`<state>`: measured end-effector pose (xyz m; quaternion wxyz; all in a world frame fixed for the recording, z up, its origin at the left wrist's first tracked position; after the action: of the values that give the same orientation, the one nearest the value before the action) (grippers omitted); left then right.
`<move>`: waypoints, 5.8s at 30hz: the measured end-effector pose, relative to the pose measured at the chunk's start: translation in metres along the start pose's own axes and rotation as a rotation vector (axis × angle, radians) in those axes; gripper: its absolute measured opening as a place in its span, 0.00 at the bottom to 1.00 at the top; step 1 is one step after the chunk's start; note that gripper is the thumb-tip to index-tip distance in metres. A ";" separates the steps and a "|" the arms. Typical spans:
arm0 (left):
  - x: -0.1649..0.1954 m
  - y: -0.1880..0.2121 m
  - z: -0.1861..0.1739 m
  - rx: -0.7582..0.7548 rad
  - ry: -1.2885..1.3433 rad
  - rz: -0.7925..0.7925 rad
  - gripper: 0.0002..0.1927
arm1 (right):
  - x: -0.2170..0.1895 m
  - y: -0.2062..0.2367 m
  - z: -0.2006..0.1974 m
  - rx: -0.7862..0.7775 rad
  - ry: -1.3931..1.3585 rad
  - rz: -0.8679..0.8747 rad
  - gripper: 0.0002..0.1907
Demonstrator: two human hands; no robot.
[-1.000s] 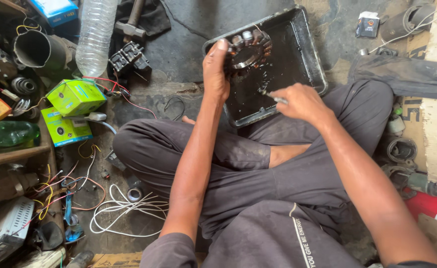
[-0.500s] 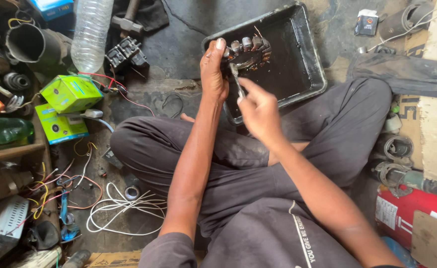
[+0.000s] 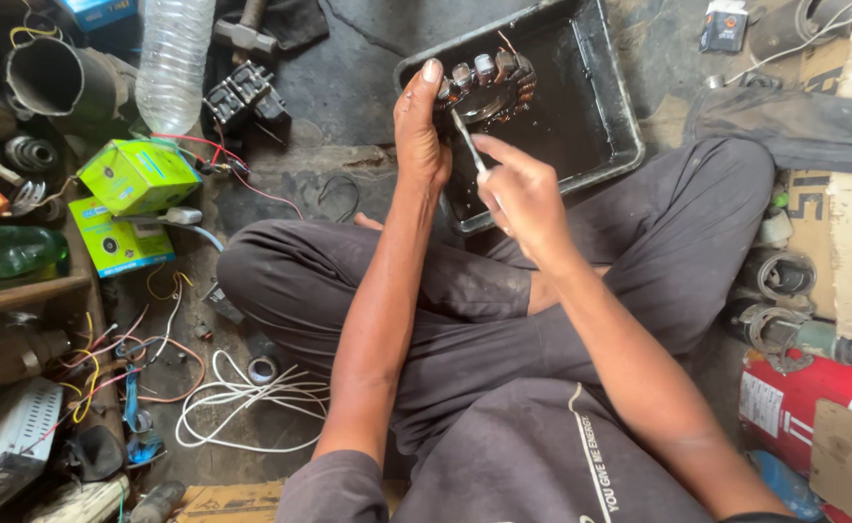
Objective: The person sits on the floor with a black tray and scrubs a copper-wound motor stator with a brush, turning it to clean different sides. They then pour liquid from a large plastic bottle over the stator and smaller motor parts in the tray, continuing to turn and rinse the components.
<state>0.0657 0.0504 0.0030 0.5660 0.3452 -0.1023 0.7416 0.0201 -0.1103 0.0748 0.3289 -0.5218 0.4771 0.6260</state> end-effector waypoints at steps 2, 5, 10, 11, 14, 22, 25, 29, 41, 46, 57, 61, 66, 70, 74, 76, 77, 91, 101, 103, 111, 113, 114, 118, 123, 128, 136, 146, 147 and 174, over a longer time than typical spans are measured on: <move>0.000 -0.002 -0.001 -0.007 -0.046 0.035 0.11 | -0.024 0.006 0.000 0.061 0.493 -0.275 0.24; -0.001 -0.003 0.002 -0.014 -0.107 0.065 0.09 | -0.040 0.015 0.010 0.077 0.618 -0.420 0.25; 0.003 0.001 0.010 -0.061 -0.060 0.055 0.09 | 0.006 0.006 0.020 -0.127 -0.852 0.440 0.24; 0.007 0.002 0.011 -0.062 -0.065 0.060 0.08 | 0.001 0.003 0.011 -0.094 -0.509 0.272 0.24; 0.009 0.001 0.006 0.019 -0.078 0.002 0.07 | -0.028 0.008 0.005 0.006 0.419 -0.242 0.25; 0.010 0.002 0.008 -0.071 -0.070 0.073 0.09 | 0.009 0.012 0.021 -0.056 -0.714 0.448 0.23; 0.012 0.001 0.004 -0.042 -0.081 0.049 0.11 | -0.023 0.004 0.013 -0.052 0.097 -0.111 0.24; 0.005 0.000 0.000 0.038 -0.151 0.000 0.13 | -0.035 0.005 -0.001 -0.053 0.472 -0.281 0.23; 0.007 0.022 0.064 -0.223 -1.593 0.520 0.30 | 0.028 -0.046 -0.090 -0.111 0.940 0.031 0.20; 0.010 0.016 0.043 -0.201 -1.709 0.392 0.28 | 0.038 -0.051 -0.084 -0.253 0.975 0.082 0.21; -0.011 0.009 0.035 0.012 -1.734 0.473 0.25 | 0.031 -0.056 -0.084 -0.120 1.192 -0.139 0.17; 0.004 0.006 0.019 0.101 -1.339 0.203 0.20 | 0.027 -0.046 -0.070 -0.167 1.169 -0.210 0.17; 0.015 0.002 0.020 0.038 -0.552 0.189 0.14 | -0.021 -0.024 -0.061 -0.147 1.113 -0.216 0.19; 0.020 0.000 0.015 0.048 -0.366 0.203 0.11 | -0.074 0.010 -0.052 -0.075 0.768 -0.224 0.21; 0.025 0.007 0.016 0.027 -0.285 0.248 0.10 | -0.103 0.024 -0.024 -0.030 0.729 -0.418 0.20; 0.027 0.010 0.018 0.032 -0.312 0.271 0.11 | -0.101 0.023 -0.007 -0.013 0.755 -0.468 0.21; 0.028 0.011 0.018 0.042 -0.339 0.286 0.11 | -0.098 0.024 0.004 -0.005 0.777 -0.504 0.21; 0.019 0.002 0.009 0.077 -0.244 0.261 0.11 | -0.041 0.017 0.013 0.098 0.345 -0.180 0.21; 0.013 0.007 0.018 0.042 -0.276 0.217 0.11 | -0.052 0.011 0.023 0.130 0.387 -0.203 0.20; 0.016 0.010 0.020 0.044 -0.392 0.248 0.11 | -0.041 0.007 0.020 0.125 0.192 -0.047 0.22; 0.010 0.010 0.022 0.067 -0.531 0.338 0.14 | -0.003 0.011 0.012 0.136 -0.838 0.388 0.24; 0.006 0.007 0.015 0.091 -0.484 0.284 0.12 | -0.003 0.011 0.012 0.084 -0.497 0.225 0.24; 0.003 0.006 0.013 0.101 -0.456 0.256 0.12 | -0.004 0.010 0.011 0.063 -0.322 0.141 0.24; 0.003 0.004 0.013 0.135 -0.550 0.291 0.15 | -0.023 0.006 0.007 0.017 0.526 -0.290 0.21; 0.006 0.008 0.024 0.136 -0.856 0.361 0.18 | -0.025 -0.009 -0.030 -0.154 0.764 -0.163 0.20; 0.004 0.015 0.048 -0.022 -1.349 0.588 0.24 | 0.001 -0.034 -0.057 -0.109 1.286 -0.089 0.18; -0.012 0.018 0.052 -0.102 -1.602 0.650 0.19 | 0.049 -0.034 -0.049 -0.194 1.234 -0.105 0.16; 0.000 0.018 0.042 -0.070 -1.528 0.521 0.25 | -0.022 0.001 -0.052 -0.091 0.954 0.035 0.21; 0.006 0.019 0.043 -0.042 -1.442 0.591 0.25 | -0.026 0.006 -0.052 -0.065 0.899 0.096 0.22; -0.005 0.021 0.024 0.045 -0.770 0.466 0.14 | 0.028 -0.006 -0.031 -0.001 -0.374 0.363 0.24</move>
<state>0.0566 0.0261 0.0228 0.2972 0.5759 -0.3644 0.6687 0.0295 -0.1396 0.0458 0.2934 -0.3032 0.4936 0.7605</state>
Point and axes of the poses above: each hand's wrist, its own y-axis away from the middle knuckle, its own z-axis out of the palm, x = y × z, the point moved 7 cm from there along -y, towards the middle knuckle, and after that the axes turned 5 degrees about -y, right-handed, at the moved point
